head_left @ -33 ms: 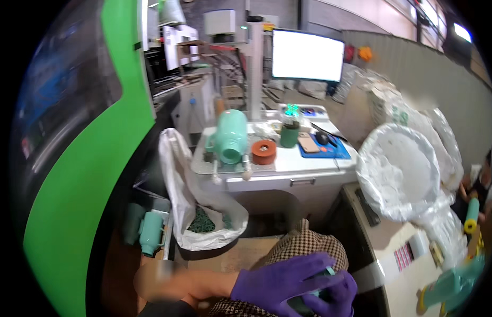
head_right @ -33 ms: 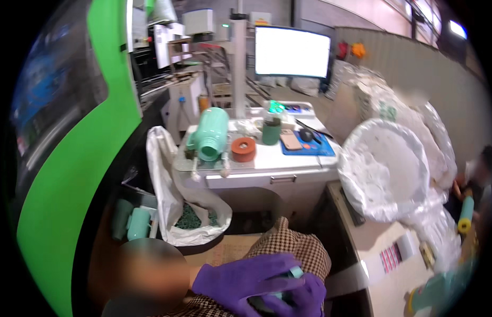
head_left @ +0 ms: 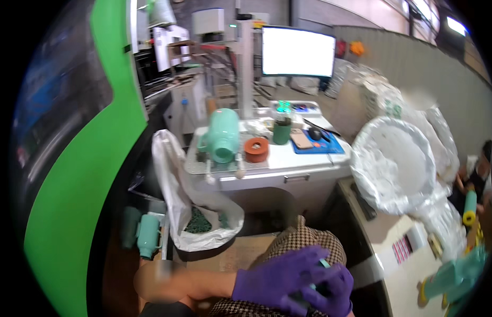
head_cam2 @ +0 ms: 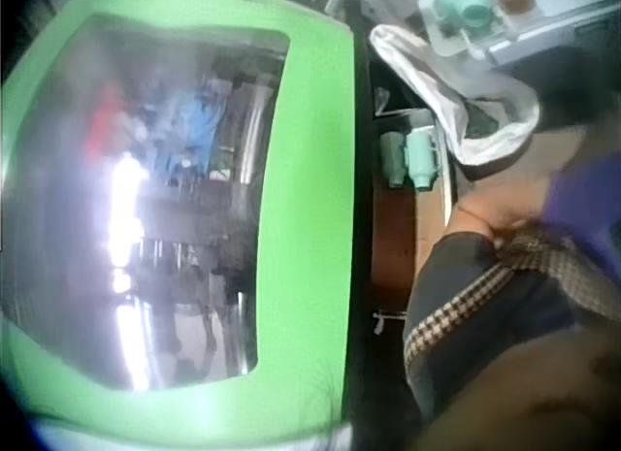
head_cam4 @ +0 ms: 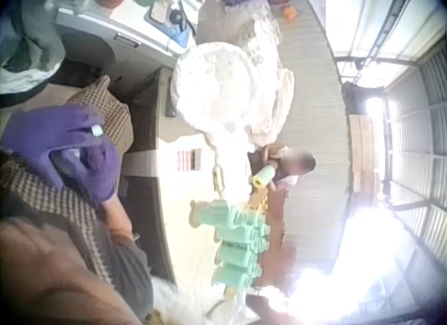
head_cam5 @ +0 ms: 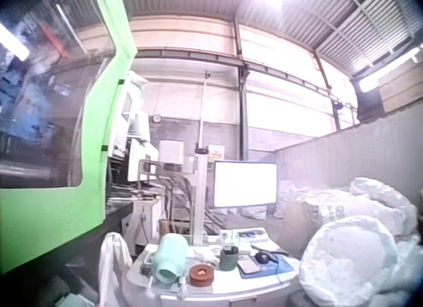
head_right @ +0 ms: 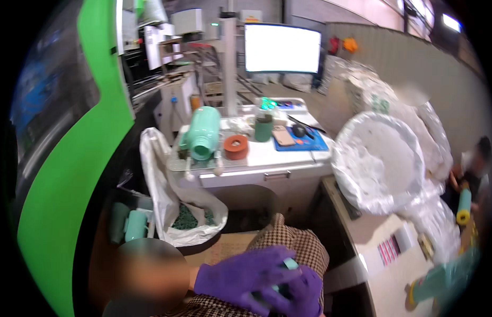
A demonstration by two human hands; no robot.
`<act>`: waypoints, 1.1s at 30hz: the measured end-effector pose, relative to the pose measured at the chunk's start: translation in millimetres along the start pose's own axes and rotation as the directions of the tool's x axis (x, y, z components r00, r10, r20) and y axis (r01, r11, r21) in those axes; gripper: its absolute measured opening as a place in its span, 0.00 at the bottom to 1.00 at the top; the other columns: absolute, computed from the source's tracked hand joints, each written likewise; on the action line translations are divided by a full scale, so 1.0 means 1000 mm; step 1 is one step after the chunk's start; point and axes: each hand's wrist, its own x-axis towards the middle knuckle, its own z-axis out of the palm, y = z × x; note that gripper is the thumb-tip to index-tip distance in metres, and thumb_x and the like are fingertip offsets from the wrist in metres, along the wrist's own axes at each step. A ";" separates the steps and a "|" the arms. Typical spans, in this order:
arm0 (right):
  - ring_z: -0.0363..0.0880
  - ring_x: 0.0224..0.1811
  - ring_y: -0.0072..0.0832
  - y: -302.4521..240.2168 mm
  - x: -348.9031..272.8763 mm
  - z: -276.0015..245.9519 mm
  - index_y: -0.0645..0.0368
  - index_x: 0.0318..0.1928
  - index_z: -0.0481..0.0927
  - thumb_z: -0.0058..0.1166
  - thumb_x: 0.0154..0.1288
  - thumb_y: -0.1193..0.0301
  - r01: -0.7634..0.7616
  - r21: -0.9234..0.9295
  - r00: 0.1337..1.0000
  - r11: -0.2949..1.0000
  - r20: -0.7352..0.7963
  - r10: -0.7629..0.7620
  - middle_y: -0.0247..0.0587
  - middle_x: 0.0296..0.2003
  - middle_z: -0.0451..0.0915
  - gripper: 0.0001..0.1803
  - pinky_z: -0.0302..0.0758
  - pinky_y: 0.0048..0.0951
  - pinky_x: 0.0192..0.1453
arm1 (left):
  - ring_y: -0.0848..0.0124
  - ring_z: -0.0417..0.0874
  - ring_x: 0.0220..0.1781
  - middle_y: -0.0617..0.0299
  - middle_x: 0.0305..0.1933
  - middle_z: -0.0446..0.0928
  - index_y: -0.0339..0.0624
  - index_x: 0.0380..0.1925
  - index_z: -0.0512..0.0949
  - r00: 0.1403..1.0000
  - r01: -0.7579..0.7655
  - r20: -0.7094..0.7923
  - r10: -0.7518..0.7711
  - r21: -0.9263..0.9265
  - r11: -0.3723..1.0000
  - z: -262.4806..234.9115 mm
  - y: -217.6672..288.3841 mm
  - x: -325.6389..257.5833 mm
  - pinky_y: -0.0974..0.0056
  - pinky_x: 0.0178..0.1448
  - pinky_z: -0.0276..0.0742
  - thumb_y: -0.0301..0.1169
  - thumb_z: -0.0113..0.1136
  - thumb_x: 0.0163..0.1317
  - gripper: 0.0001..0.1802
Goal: The person assembles light green plastic pitchers by inserting a small green ring into the opening and then attaching a yellow base. The person handles the items one at a time, placing the finished units on a nearby table.
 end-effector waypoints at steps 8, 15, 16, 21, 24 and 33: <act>0.77 0.38 0.27 0.007 -0.033 -0.033 0.55 0.55 0.83 0.67 0.65 0.66 -0.046 0.261 0.996 0.964 0.080 0.026 0.34 0.37 0.82 0.19 0.74 0.30 0.42 | 0.52 0.79 0.61 0.48 0.58 0.78 0.41 0.63 0.76 0.970 0.228 -0.036 -0.241 -0.212 0.950 -0.017 -0.036 -0.026 0.53 0.64 0.75 0.47 0.76 0.53 0.39; 0.81 0.37 0.23 0.006 -0.284 -0.153 0.56 0.50 0.87 0.56 0.76 0.56 -0.937 -0.324 -0.219 0.131 0.837 0.501 0.41 0.35 0.86 0.18 0.76 0.27 0.45 | 0.50 0.87 0.41 0.44 0.43 0.82 0.40 0.56 0.78 0.869 0.468 -0.091 -0.487 -0.169 0.867 0.002 -0.048 -0.018 0.54 0.48 0.81 0.43 0.65 0.57 0.28; 0.81 0.37 0.23 -0.012 -0.320 -0.149 0.56 0.50 0.87 0.57 0.76 0.56 -0.953 -0.301 -0.243 0.027 0.817 0.523 0.41 0.35 0.86 0.18 0.76 0.27 0.46 | 0.51 0.86 0.42 0.44 0.44 0.82 0.39 0.54 0.78 0.852 0.498 -0.067 -0.520 -0.204 0.843 0.007 -0.045 -0.012 0.54 0.49 0.80 0.40 0.61 0.58 0.26; 0.82 0.38 0.23 -0.042 -0.342 -0.150 0.57 0.51 0.86 0.59 0.74 0.57 -0.963 -0.263 -0.225 -0.062 0.655 0.721 0.41 0.37 0.86 0.18 0.77 0.27 0.47 | 0.59 0.82 0.41 0.48 0.40 0.80 0.34 0.49 0.78 0.781 0.492 -0.212 -0.587 -0.371 0.788 0.020 -0.062 -0.023 0.58 0.50 0.77 0.32 0.50 0.60 0.19; 0.82 0.39 0.23 -0.040 -0.317 -0.152 0.58 0.52 0.86 0.60 0.73 0.58 -0.963 -0.267 -0.093 0.040 0.467 0.879 0.41 0.38 0.86 0.18 0.77 0.28 0.48 | 0.61 0.79 0.42 0.49 0.41 0.78 0.33 0.47 0.77 0.766 0.489 -0.217 -0.605 -0.413 0.768 0.030 -0.076 -0.030 0.60 0.52 0.75 0.31 0.46 0.63 0.18; 0.83 0.41 0.24 0.020 -0.249 -0.112 0.60 0.54 0.84 0.65 0.69 0.59 -0.830 -0.474 0.178 0.295 0.276 0.945 0.41 0.41 0.87 0.20 0.79 0.29 0.51 | 0.64 0.79 0.47 0.52 0.44 0.80 0.32 0.48 0.77 0.729 0.458 -0.296 -0.618 -0.459 0.761 0.032 -0.096 -0.051 0.60 0.57 0.74 0.32 0.46 0.66 0.18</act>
